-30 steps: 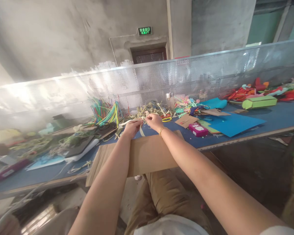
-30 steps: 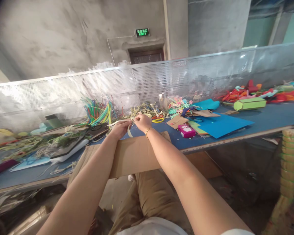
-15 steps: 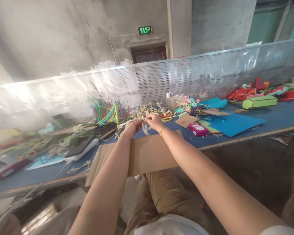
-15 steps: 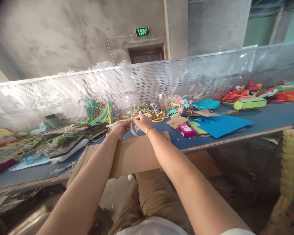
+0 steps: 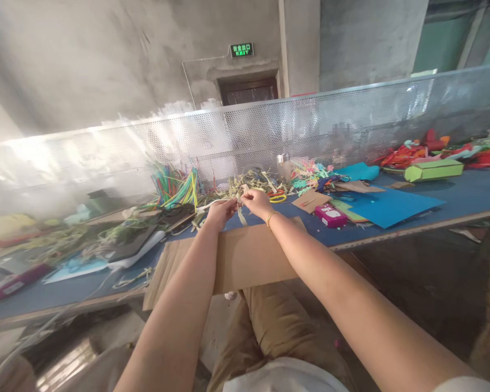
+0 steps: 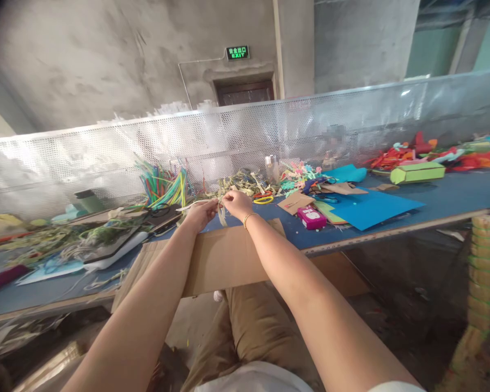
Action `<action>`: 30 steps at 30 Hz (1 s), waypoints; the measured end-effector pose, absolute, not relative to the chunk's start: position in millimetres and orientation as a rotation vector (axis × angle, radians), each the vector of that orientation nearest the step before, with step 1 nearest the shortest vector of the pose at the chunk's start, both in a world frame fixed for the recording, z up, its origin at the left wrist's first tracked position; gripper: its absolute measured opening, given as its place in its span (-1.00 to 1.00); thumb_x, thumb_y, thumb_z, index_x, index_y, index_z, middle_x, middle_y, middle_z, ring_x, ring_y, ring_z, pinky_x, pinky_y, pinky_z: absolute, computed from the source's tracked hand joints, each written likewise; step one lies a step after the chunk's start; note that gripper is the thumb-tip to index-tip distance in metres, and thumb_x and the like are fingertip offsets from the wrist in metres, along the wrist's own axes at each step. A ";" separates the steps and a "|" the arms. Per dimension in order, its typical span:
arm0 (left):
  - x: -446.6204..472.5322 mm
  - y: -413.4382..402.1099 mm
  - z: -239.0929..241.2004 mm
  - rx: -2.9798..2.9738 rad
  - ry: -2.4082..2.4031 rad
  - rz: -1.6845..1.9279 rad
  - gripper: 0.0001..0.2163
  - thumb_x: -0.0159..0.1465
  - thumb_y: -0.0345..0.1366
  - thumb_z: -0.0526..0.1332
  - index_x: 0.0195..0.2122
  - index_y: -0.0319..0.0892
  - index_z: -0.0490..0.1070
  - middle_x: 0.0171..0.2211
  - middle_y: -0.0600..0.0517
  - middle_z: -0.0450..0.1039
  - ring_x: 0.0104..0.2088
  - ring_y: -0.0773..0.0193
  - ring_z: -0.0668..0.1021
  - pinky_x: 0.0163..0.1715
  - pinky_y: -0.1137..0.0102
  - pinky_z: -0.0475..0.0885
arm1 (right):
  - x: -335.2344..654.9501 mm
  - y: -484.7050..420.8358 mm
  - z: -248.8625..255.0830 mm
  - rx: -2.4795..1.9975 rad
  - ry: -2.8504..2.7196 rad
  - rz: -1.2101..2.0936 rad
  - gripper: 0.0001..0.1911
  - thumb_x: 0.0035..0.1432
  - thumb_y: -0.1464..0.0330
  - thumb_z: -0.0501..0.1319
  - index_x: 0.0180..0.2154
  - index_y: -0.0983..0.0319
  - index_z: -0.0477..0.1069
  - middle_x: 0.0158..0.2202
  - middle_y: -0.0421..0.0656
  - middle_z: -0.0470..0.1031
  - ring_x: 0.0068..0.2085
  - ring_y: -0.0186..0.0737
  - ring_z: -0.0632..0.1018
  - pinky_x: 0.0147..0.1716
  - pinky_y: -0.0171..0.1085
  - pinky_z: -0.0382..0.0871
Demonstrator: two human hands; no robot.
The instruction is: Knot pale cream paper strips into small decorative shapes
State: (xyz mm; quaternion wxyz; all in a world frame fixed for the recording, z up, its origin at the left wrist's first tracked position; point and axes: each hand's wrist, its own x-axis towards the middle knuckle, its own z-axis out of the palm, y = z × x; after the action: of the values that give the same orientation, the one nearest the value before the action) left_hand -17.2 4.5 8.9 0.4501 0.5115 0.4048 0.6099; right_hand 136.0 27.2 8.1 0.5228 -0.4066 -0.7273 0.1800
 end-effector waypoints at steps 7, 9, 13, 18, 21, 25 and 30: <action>-18.5 5.4 7.4 1.279 1.004 1.528 -0.75 -0.10 -0.22 0.44 -0.49 -0.31 0.52 -0.57 0.03 0.44 -0.62 0.50 0.37 -0.64 0.58 0.26 | 135.7 28.6 7.9 -0.944 -1.734 0.439 -0.93 0.02 0.35 0.22 -0.44 0.19 0.48 -0.40 -0.26 0.55 -0.32 -0.27 0.53 -0.18 -0.25 0.33; -18.2 5.3 6.8 1.282 1.002 1.528 -0.75 -0.10 -0.23 0.44 -0.48 -0.31 0.52 -0.56 0.02 0.45 -0.62 0.50 0.37 -0.63 0.57 0.26 | 135.7 28.6 7.9 -0.938 -1.750 0.445 -0.92 0.03 0.35 0.22 -0.46 0.19 0.47 -0.40 -0.26 0.55 -0.31 -0.27 0.53 -0.17 -0.24 0.33; -17.7 6.4 5.5 1.304 0.989 1.513 -0.74 -0.10 -0.22 0.44 -0.48 -0.31 0.53 -0.54 0.00 0.47 -0.60 0.45 0.41 -0.59 0.52 0.29 | 134.7 28.5 7.4 -0.914 -1.772 0.450 -0.91 0.05 0.35 0.22 -0.46 0.21 0.47 -0.39 -0.24 0.56 -0.30 -0.28 0.53 -0.18 -0.25 0.33; -18.1 8.2 4.8 1.329 0.977 1.496 -0.73 -0.09 -0.19 0.43 -0.49 -0.31 0.52 -0.56 0.00 0.46 -0.60 0.43 0.42 -0.57 0.49 0.30 | 133.0 29.7 5.5 -0.891 -1.772 0.471 -0.90 0.03 0.34 0.24 -0.47 0.22 0.47 -0.42 -0.23 0.54 -0.33 -0.29 0.52 -0.22 -0.30 0.33; -17.8 7.9 4.9 1.338 0.979 1.495 -0.72 -0.09 -0.17 0.43 -0.51 -0.30 0.50 -0.58 0.01 0.45 -0.61 0.44 0.41 -0.58 0.49 0.28 | 133.5 28.4 5.5 -0.883 -1.780 0.476 -0.89 0.03 0.32 0.25 -0.47 0.22 0.48 -0.43 -0.22 0.54 -0.33 -0.28 0.52 -0.23 -0.30 0.33; -16.0 6.5 5.0 1.340 0.986 1.493 -0.70 -0.11 -0.15 0.45 -0.55 -0.29 0.47 -0.60 0.02 0.43 -0.61 0.44 0.40 -0.59 0.50 0.25 | 135.6 22.9 8.0 -0.889 -1.815 0.469 -0.85 0.02 0.28 0.27 -0.49 0.22 0.49 -0.44 -0.22 0.53 -0.35 -0.29 0.50 -0.24 -0.30 0.31; -14.6 5.7 4.7 1.340 0.992 1.480 -0.70 -0.12 -0.15 0.46 -0.59 -0.29 0.46 -0.65 0.05 0.38 -0.63 0.43 0.37 -0.60 0.48 0.24 | 136.6 19.2 9.3 -0.915 -1.840 0.458 -0.81 0.03 0.25 0.23 -0.51 0.20 0.50 -0.46 -0.26 0.54 -0.38 -0.33 0.49 -0.27 -0.33 0.28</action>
State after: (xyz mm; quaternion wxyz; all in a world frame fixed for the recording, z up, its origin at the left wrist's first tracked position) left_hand -14.6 5.7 4.7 0.4407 0.5396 0.3994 0.5959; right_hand 136.6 19.2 9.3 0.4952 -0.3774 -0.7594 0.1888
